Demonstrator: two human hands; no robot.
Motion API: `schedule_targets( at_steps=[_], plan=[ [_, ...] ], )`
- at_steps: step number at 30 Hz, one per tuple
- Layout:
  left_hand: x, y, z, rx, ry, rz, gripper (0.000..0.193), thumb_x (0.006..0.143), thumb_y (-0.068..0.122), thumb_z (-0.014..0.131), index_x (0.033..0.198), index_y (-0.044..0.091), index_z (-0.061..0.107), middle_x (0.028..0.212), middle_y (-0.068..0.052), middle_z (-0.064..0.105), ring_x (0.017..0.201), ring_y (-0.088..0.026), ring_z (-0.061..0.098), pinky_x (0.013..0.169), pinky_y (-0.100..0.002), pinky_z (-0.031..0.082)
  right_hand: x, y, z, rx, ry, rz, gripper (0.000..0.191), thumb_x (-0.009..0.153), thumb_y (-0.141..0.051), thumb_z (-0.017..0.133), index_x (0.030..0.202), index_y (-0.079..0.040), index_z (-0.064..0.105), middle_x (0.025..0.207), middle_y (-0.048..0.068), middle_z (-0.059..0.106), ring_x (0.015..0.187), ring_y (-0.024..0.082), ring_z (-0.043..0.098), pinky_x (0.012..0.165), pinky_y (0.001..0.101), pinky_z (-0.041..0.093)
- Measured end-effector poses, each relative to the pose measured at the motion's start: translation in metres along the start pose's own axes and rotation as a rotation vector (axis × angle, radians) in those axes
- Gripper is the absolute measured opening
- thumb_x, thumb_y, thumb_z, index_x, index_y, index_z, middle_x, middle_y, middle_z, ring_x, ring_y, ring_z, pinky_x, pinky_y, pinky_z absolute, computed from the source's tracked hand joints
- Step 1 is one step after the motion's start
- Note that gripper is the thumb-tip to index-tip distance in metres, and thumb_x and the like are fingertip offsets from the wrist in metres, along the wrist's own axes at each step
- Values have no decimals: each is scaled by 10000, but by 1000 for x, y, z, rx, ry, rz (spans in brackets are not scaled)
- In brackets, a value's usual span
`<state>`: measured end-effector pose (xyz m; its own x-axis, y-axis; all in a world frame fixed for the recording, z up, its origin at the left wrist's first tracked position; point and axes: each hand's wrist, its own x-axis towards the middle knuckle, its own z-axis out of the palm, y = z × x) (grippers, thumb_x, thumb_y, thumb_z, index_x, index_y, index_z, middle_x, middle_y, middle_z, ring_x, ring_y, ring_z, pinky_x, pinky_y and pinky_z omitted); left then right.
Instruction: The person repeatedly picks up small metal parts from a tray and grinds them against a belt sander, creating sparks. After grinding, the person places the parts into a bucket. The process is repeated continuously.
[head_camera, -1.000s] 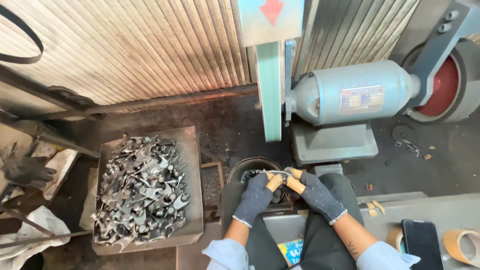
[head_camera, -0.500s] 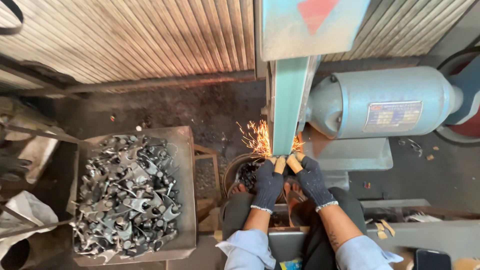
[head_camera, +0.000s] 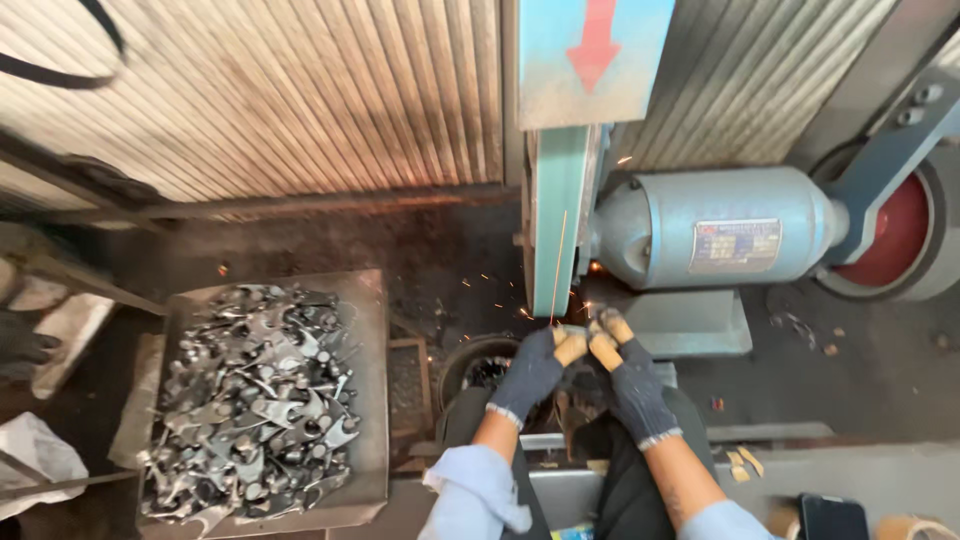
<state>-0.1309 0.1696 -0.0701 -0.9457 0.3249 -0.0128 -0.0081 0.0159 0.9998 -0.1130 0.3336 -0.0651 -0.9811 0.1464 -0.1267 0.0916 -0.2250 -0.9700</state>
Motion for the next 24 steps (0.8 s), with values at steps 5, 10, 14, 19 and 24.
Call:
schedule_targets(
  at_steps=[5, 10, 14, 19, 24],
  plan=[
    [-54, -4, -6, 696, 64, -17, 482, 926, 403, 769, 1221, 29, 695, 1059, -218, 714, 981, -377, 680, 822, -468, 510, -17, 3, -17, -293, -250, 441, 431, 1009, -357, 648, 1037, 65, 731, 849, 109, 676, 720, 169, 577, 635, 343, 478],
    [-62, -11, -10, 300, 147, -132, 343, 979, 360, 738, 1023, 22, 780, 931, -118, 760, 852, -232, 702, 746, -383, 550, -24, -1, -19, -424, -430, 215, 396, 1018, -344, 596, 1011, 25, 740, 842, 76, 718, 754, 135, 614, 695, 296, 527],
    [-30, -5, -18, -117, 43, -192, 286, 1025, 283, 668, 1082, 8, 723, 902, -40, 707, 774, -126, 625, 682, -322, 520, -14, -11, 2, -70, -318, 283, 343, 932, -284, 631, 1098, 8, 706, 913, 41, 730, 818, 126, 640, 736, 303, 549],
    [8, -17, -12, -102, 305, -152, 264, 995, 260, 637, 1081, 23, 716, 900, -76, 730, 754, -175, 648, 689, -344, 524, 18, -12, 40, -245, -144, 121, 353, 963, -278, 629, 1113, 29, 715, 927, 33, 739, 832, 111, 622, 736, 279, 516],
    [22, -51, 8, 234, 596, -30, 316, 1007, 299, 649, 1007, -12, 701, 914, -202, 735, 806, -340, 689, 700, -417, 522, 28, 2, 50, -121, -92, 319, 348, 969, -304, 628, 1073, 14, 721, 883, 11, 723, 778, 108, 608, 696, 281, 513]
  ],
)
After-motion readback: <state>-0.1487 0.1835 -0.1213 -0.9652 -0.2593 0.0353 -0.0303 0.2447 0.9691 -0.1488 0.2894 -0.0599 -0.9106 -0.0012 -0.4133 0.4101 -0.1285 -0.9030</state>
